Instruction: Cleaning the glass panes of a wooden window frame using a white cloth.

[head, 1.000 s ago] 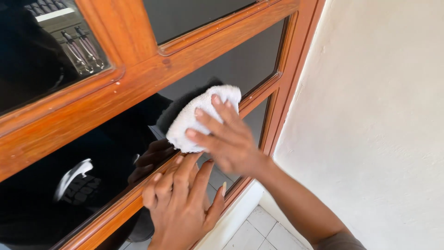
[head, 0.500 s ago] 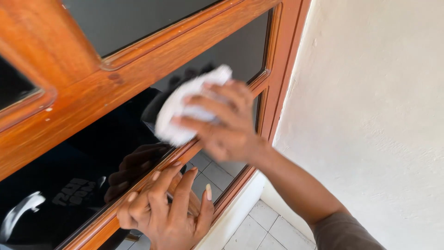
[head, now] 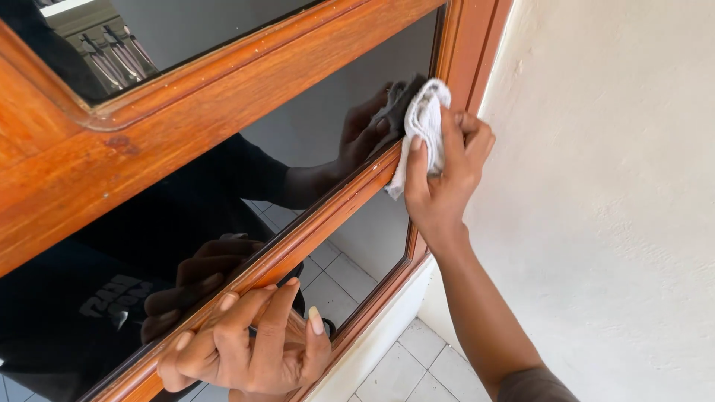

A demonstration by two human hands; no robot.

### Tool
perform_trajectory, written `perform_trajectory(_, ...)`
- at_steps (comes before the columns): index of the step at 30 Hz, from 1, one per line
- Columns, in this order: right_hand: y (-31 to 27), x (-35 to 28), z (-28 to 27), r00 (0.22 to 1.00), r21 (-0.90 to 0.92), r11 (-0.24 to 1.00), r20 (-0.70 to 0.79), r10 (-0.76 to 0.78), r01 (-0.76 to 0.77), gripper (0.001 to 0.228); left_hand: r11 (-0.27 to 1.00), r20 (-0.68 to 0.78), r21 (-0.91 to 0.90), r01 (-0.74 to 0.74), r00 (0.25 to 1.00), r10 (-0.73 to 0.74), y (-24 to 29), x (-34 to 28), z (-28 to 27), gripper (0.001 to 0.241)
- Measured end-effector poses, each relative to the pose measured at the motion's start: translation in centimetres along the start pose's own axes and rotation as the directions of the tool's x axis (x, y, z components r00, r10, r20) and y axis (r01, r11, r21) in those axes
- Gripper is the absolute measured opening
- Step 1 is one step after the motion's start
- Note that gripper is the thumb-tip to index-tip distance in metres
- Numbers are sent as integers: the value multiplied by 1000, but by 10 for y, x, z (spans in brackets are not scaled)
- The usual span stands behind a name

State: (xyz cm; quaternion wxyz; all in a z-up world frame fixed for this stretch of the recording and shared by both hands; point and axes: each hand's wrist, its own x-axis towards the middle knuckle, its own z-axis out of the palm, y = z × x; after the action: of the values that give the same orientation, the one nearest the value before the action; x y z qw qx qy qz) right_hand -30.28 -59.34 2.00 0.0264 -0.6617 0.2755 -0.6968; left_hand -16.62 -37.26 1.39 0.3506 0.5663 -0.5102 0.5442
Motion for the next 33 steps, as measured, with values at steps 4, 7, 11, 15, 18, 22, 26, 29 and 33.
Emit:
perform_trajectory(4,13,8,3,1000,-10,1000,17,16,-15,37,991,-143,-29,-127,982,122,-15,-13,13,48)
perform_trajectory(7,19,42,13,994,0,995,-37,-104,104,34,994,-98,-29,-103,990,100,-13,-11,0,49)
perform_trajectory(11,0,49,9,979,50,984,-124,-164,172,32,989,322,7,-148,937,138,-18,-2,-23,53)
perform_trajectory(15,-9,18,-1,998,-8,999,-37,-46,45,26,991,375,-52,-120,918,131,-18,3,-29,65)
perform_trajectory(18,-6,23,1,999,-39,998,13,-47,48,25,995,192,-98,2,981,16,-12,-9,-17,74)
perform_trajectory(22,-40,47,13,995,96,994,-90,-40,49,23,988,69,-147,48,997,-38,-5,-4,-5,77)
perform_trajectory(26,-83,15,-3,942,225,927,81,-326,301,46,974,-25,-207,92,995,-99,-6,-8,-14,77)
perform_trajectory(29,-62,-2,-7,864,248,863,146,-482,439,46,975,161,-197,103,984,-71,-8,-5,-36,76)
perform_trajectory(33,-41,1,-2,960,175,953,87,-267,249,47,975,247,-212,72,969,-18,-13,-1,-52,68)
